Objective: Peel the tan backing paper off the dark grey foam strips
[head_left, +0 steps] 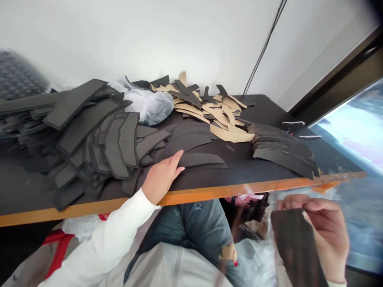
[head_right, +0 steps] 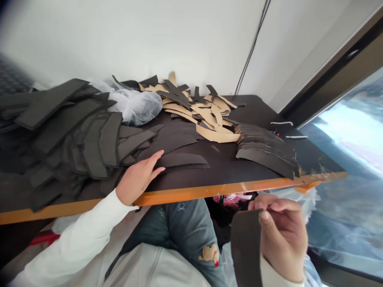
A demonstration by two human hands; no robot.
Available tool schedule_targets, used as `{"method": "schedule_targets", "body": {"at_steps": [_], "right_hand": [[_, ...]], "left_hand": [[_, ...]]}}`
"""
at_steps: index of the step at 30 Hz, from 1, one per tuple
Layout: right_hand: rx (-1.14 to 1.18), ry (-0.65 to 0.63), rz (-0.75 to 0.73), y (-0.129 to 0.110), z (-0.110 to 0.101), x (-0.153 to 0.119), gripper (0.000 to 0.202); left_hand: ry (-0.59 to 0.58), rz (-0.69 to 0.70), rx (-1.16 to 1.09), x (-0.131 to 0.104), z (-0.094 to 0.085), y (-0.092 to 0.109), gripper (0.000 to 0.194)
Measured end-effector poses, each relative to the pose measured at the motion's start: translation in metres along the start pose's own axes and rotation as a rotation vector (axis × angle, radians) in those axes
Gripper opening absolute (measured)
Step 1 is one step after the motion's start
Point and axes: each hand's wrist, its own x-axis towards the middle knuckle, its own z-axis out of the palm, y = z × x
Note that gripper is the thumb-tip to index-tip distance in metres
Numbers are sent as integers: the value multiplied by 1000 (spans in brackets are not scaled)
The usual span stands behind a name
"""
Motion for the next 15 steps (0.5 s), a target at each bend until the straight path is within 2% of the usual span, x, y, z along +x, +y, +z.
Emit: {"method": "schedule_targets", "body": {"at_steps": [4, 7, 10, 12, 15], "right_hand": [[0, -47, 7, -4, 1, 1, 23], [-59, -118, 17, -6, 5, 4, 22], [-165, -248, 48, -4, 17, 6, 18], [-241, -365, 56, -3, 32, 8, 16], [-342, -500, 27, -3, 59, 10, 14]], "left_hand": [[103, 23, -82, -15, -5, 7, 45], [66, 9, -147, -37, 0, 16, 46], [32, -41, -266, -52, 5, 20, 46], [45, -117, -413, -56, 1, 21, 42], [69, -304, -822, -56, -14, 23, 36]]}}
